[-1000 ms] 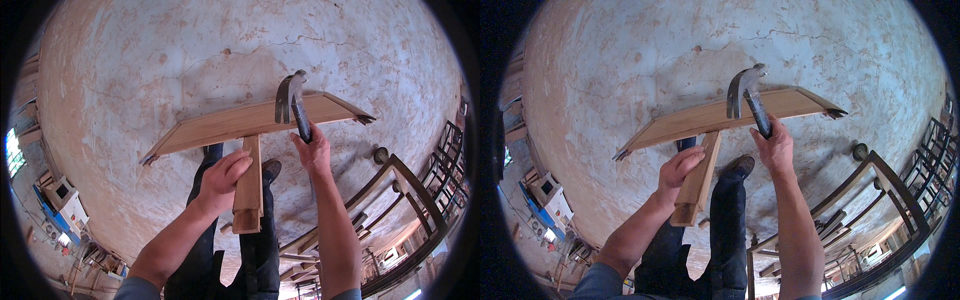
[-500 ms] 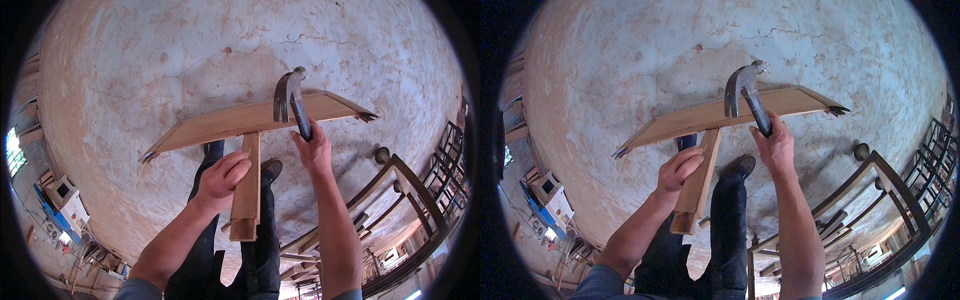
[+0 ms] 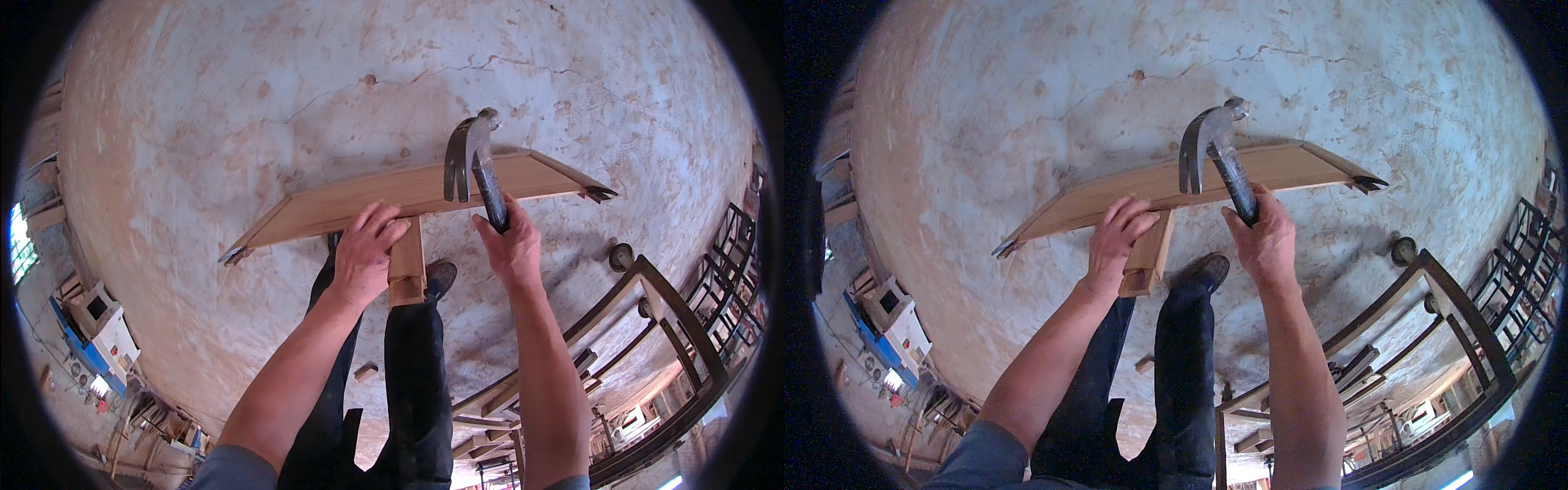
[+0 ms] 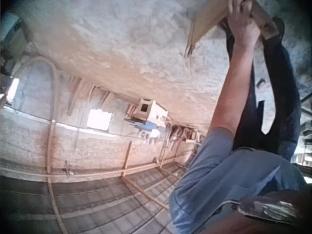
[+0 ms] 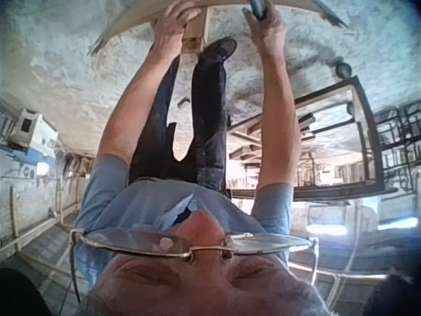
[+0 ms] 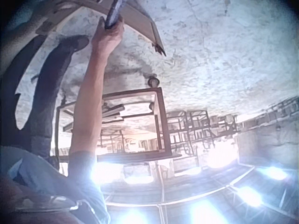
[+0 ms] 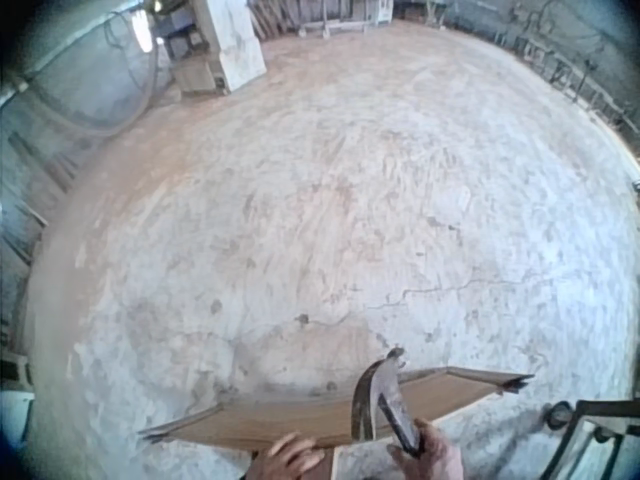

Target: The person applies glue to wooden slats using a brush and joins them together to form a frame around a wooden panel. They use a hammer to tap the slats into place and secure the joints.

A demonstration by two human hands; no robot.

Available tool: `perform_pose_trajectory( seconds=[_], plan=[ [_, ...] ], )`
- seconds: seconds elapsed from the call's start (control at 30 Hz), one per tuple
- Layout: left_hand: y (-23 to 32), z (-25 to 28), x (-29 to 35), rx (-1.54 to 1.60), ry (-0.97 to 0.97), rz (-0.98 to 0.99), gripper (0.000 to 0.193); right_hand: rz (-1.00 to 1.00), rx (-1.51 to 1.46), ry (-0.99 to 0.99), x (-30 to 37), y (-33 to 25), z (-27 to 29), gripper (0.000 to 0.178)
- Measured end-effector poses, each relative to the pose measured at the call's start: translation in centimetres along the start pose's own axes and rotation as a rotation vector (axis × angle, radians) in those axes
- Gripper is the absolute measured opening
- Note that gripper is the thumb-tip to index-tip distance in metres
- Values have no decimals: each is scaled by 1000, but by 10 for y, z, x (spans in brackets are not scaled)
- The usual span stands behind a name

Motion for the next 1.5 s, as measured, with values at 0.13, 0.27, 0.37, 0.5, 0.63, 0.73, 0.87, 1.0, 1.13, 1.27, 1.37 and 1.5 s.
perform_pose_trajectory(
  seconds=[0.13,0.27,0.37,0.5,0.63,0.73,0.87,1.0,1.13,1.27,1.37,1.5],
  plan=[
    [-29,-10,5,-87,-6,195,55,9,-20,3,9,-6,11,35],
    [-56,-7,10,-206,-135,379,79,176,-93,-99,74,-10,36,30],
    [-60,-4,5,-173,-143,322,82,1,-292,-349,164,23,20,45],
    [-62,-6,2,-112,-140,232,84,186,-443,-342,206,-43,37,52],
    [-66,-12,4,-158,-133,196,72,270,-341,-392,210,-50,3,46],
    [-55,-11,5,-155,-143,194,68,-60,-210,-469,186,-44,-16,42],
    [-76,-24,6,-170,-207,277,93,144,-260,-381,187,-48,-14,41],
    [-69,-22,8,-196,-121,170,85,-6,-138,-401,168,-33,-37,41],
    [-80,-22,13,-318,-62,110,75,202,-241,-306,173,-36,-32,43],
    [-76,-24,11,-314,-9,-17,73,63,-100,-313,162,-18,-53,43],
    [-80,-25,9,-219,-63,84,80,207,-205,-187,165,-28,-43,46],
    [-82,-26,12,-285,-68,123,78,172,-167,-217,156,-17,-56,48]
  ],
)
Point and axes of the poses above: each hand's wrist, its own x-axis away from the middle knuckle, its own z-axis out of the back of the hand, y = z × x, the point moved 10 cm from there along -x, towards the middle knuckle, and after that the axes turned 11 degrees about x, right-handed, at the moved point
